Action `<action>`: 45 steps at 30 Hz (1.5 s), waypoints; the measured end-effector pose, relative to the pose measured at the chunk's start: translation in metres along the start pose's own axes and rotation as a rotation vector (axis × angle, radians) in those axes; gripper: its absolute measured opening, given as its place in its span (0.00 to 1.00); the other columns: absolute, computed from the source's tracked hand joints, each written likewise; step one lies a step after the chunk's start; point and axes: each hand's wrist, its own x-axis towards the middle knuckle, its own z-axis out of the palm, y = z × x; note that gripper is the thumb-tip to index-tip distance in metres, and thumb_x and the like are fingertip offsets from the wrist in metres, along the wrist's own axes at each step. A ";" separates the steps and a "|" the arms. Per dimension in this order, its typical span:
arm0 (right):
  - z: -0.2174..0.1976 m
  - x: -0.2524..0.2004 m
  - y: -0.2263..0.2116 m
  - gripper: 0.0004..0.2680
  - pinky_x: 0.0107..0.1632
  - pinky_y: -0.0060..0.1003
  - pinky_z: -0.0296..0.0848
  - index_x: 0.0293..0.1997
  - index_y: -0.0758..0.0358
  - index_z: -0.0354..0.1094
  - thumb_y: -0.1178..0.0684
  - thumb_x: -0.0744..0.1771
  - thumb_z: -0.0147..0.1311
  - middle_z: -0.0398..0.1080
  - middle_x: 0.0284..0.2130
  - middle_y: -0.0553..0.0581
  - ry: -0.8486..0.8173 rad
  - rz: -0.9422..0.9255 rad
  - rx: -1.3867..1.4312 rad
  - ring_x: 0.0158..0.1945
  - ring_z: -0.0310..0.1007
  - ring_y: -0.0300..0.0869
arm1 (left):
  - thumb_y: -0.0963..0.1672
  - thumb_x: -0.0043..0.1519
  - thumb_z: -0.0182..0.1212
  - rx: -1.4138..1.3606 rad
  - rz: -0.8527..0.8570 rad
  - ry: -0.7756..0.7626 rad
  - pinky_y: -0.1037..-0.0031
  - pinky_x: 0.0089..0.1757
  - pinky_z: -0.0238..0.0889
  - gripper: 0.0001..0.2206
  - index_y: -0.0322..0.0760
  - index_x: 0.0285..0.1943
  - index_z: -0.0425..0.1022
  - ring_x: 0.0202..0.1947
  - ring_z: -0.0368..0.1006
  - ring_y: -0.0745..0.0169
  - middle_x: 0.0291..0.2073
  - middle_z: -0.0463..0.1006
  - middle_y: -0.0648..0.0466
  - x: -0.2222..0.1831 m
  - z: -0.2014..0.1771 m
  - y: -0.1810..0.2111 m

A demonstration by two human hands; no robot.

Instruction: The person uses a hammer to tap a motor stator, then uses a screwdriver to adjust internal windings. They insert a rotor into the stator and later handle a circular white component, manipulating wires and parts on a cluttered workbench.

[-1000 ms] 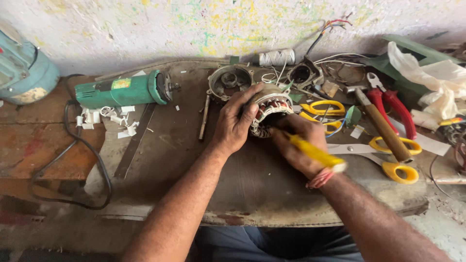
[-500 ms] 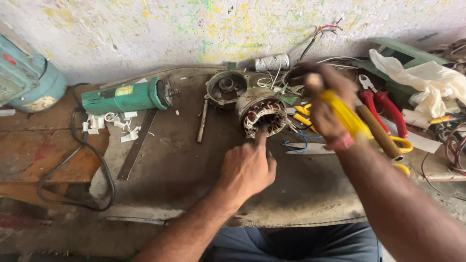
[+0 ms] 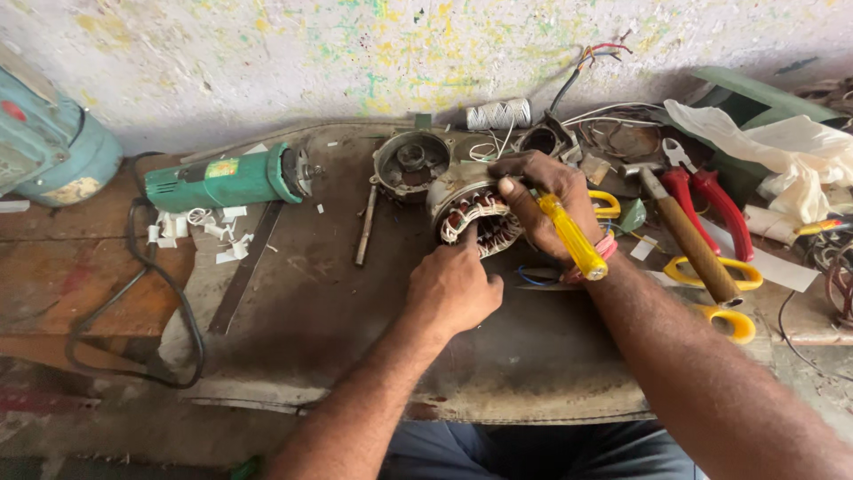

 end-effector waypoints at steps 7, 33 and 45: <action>0.000 -0.001 -0.005 0.08 0.49 0.39 0.75 0.52 0.69 0.73 0.56 0.70 0.53 0.77 0.44 0.61 0.034 -0.010 -0.028 0.45 0.78 0.45 | 0.49 0.55 0.64 0.007 0.039 0.074 0.52 0.53 0.68 0.37 0.34 0.74 0.56 0.49 0.76 0.35 0.45 0.79 0.34 -0.001 0.003 -0.005; -0.008 -0.007 -0.008 0.12 0.52 0.42 0.74 0.54 0.68 0.72 0.51 0.68 0.60 0.76 0.46 0.64 0.020 -0.085 -0.086 0.49 0.78 0.52 | 0.47 0.57 0.61 0.067 0.124 0.178 0.48 0.40 0.72 0.36 0.36 0.76 0.54 0.30 0.79 0.34 0.27 0.81 0.37 -0.024 0.014 -0.010; -0.006 -0.009 -0.007 0.12 0.53 0.42 0.74 0.54 0.68 0.72 0.53 0.68 0.60 0.76 0.46 0.63 0.014 -0.068 -0.090 0.51 0.78 0.52 | 0.48 0.59 0.61 0.133 0.160 0.061 0.50 0.38 0.73 0.29 0.31 0.68 0.61 0.32 0.79 0.35 0.30 0.81 0.38 -0.025 0.012 -0.007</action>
